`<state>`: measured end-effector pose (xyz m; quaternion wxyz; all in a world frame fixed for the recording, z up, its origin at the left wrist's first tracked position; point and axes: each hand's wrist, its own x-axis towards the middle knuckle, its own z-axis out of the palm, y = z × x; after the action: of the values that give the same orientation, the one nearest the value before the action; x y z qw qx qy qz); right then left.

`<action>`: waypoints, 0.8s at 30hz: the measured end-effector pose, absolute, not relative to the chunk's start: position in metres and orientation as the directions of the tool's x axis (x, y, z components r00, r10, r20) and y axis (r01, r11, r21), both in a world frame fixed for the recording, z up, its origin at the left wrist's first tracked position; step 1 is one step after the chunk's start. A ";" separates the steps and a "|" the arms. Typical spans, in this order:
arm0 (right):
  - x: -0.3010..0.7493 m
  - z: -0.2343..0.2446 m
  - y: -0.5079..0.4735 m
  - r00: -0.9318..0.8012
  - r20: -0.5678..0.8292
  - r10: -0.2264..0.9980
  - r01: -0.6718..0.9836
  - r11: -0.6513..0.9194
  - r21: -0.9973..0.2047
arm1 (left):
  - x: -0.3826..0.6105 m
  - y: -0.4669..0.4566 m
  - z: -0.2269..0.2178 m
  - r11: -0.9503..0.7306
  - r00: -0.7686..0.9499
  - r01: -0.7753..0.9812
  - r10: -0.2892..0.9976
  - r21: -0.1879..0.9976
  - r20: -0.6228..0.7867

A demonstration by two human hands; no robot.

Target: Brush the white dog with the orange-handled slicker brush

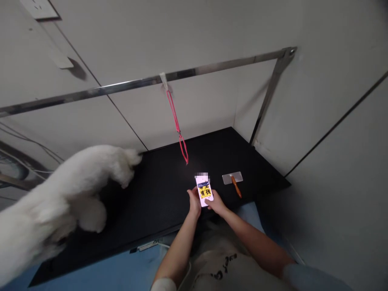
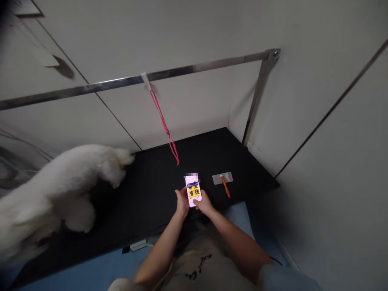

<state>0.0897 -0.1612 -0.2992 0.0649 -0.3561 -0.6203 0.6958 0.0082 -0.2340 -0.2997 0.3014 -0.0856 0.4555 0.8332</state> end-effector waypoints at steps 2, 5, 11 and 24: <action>0.089 -0.300 -0.161 -0.741 -0.416 0.528 0.353 -0.221 -0.909 | 0.007 -0.235 -0.304 -0.416 -0.810 -0.569 0.434 0.709 -0.396; 0.089 -0.298 -0.162 -0.763 -0.402 0.506 0.347 -0.203 -0.915 | 0.006 -0.238 -0.311 -0.424 -0.814 -0.564 0.431 0.709 -0.389; 0.091 -0.301 -0.156 -0.781 -0.451 0.432 0.327 -0.332 -0.885 | 0.009 -0.239 -0.319 -0.442 -0.831 -0.542 0.410 0.715 -0.376; 0.093 -0.303 -0.153 -0.788 -0.490 0.373 0.343 -0.395 -0.852 | 0.013 -0.239 -0.330 -0.477 -0.876 -0.467 0.363 0.745 -0.317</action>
<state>0.0926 -0.1532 -0.3033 0.0099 -0.3256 -0.5499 0.7691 0.0130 -0.2392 -0.3299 0.2422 -0.0577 0.4506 0.8573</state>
